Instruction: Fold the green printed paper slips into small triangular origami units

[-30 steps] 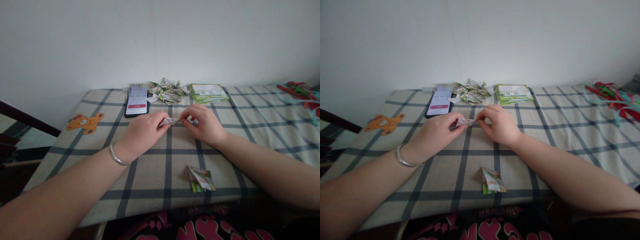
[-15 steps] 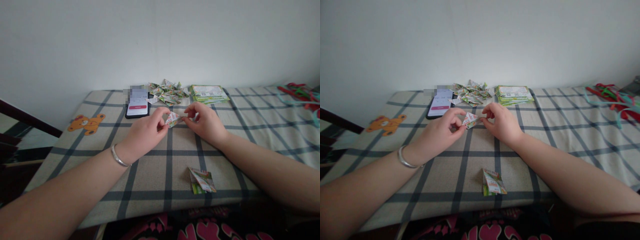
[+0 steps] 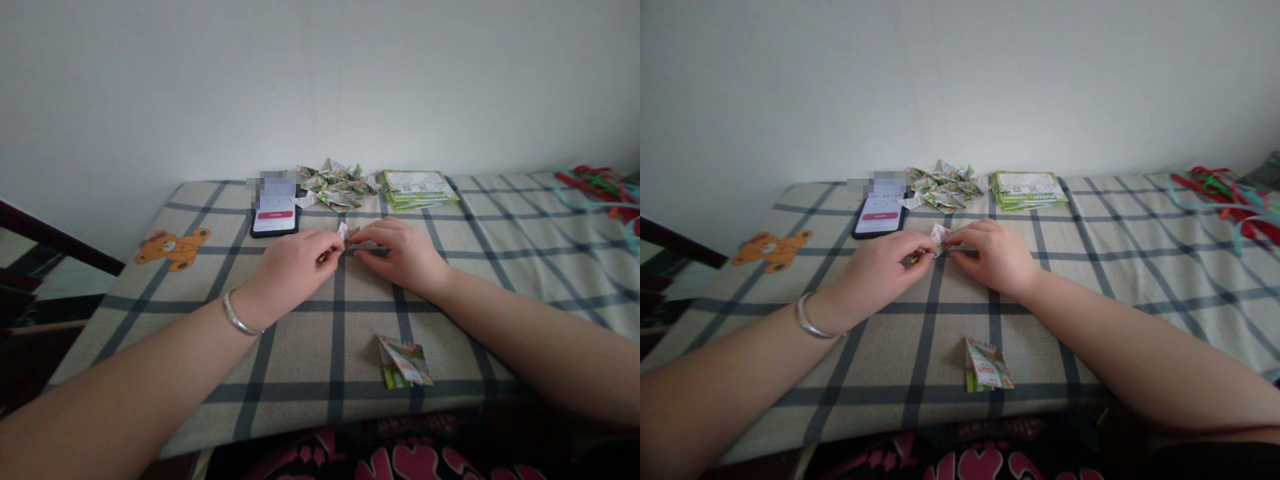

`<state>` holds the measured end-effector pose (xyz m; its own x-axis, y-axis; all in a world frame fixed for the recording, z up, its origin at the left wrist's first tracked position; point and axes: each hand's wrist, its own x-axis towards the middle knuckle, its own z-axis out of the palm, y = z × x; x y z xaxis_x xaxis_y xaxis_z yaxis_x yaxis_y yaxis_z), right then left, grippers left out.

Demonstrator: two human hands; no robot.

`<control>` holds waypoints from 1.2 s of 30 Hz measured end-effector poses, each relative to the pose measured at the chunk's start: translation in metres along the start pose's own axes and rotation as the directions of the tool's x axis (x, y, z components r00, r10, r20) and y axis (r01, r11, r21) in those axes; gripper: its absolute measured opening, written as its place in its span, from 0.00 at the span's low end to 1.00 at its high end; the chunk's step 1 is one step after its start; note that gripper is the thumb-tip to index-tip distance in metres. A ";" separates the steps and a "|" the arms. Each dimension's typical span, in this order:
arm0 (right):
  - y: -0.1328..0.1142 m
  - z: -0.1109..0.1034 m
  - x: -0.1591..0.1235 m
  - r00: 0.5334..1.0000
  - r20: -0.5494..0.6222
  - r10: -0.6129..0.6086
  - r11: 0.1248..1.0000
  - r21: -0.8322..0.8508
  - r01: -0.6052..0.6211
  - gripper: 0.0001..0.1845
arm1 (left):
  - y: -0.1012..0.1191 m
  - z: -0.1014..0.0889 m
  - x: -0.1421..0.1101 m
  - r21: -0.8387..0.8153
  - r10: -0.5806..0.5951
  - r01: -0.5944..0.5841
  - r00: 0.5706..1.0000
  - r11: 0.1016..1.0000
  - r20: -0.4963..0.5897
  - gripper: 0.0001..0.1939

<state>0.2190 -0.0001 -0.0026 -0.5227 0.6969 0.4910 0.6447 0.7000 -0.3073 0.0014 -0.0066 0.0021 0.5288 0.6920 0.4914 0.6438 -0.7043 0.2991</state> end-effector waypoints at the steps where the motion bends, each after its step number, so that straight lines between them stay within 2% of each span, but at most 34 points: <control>1: 0.001 0.000 0.000 1.000 0.008 -0.008 1.000 0.006 0.008 0.11 | 0.001 0.000 0.000 0.011 0.010 -0.010 1.000 1.000 0.000 0.05; 7: 0.002 0.002 0.003 0.994 0.030 -0.108 0.991 0.083 0.106 0.10 | 0.006 -0.004 -0.002 0.043 0.049 -0.049 0.999 0.998 0.009 0.08; 13: 0.000 0.000 0.005 0.994 0.049 -0.094 0.983 0.163 0.085 0.12 | 0.005 -0.004 -0.001 0.019 0.116 -0.115 0.993 0.993 -0.015 0.14; 18: -0.001 0.000 0.005 0.995 0.055 -0.081 0.975 0.212 0.067 0.12 | 0.001 0.000 0.000 0.042 0.166 -0.164 0.985 0.986 -0.042 0.10; 22: -0.001 0.001 0.004 0.990 0.104 -0.096 0.950 0.306 0.060 0.13 | -0.001 0.000 0.001 0.040 0.190 -0.188 0.981 0.981 -0.048 0.08; 26: 0.000 0.001 0.003 0.986 0.137 -0.099 0.925 0.378 0.040 0.14 | 0.000 -0.002 0.001 0.107 0.218 -0.210 0.973 0.972 -0.076 0.06; 31: 0.000 0.001 0.003 0.986 0.147 -0.084 0.890 0.456 0.008 0.13 | 0.003 -0.004 -0.001 0.222 0.163 -0.127 0.975 0.967 -0.150 0.05; 36: -0.002 -0.002 0.003 0.979 0.176 -0.107 0.882 0.472 0.012 0.10 | 0.003 -0.005 -0.001 0.186 0.116 -0.091 0.984 0.978 -0.132 0.03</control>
<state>0.2172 0.0002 0.0015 -0.6787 0.6342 0.3703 0.2989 0.6991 -0.6496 0.0002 -0.0107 0.0062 0.5226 0.5786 0.6262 0.6846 -0.7225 0.0963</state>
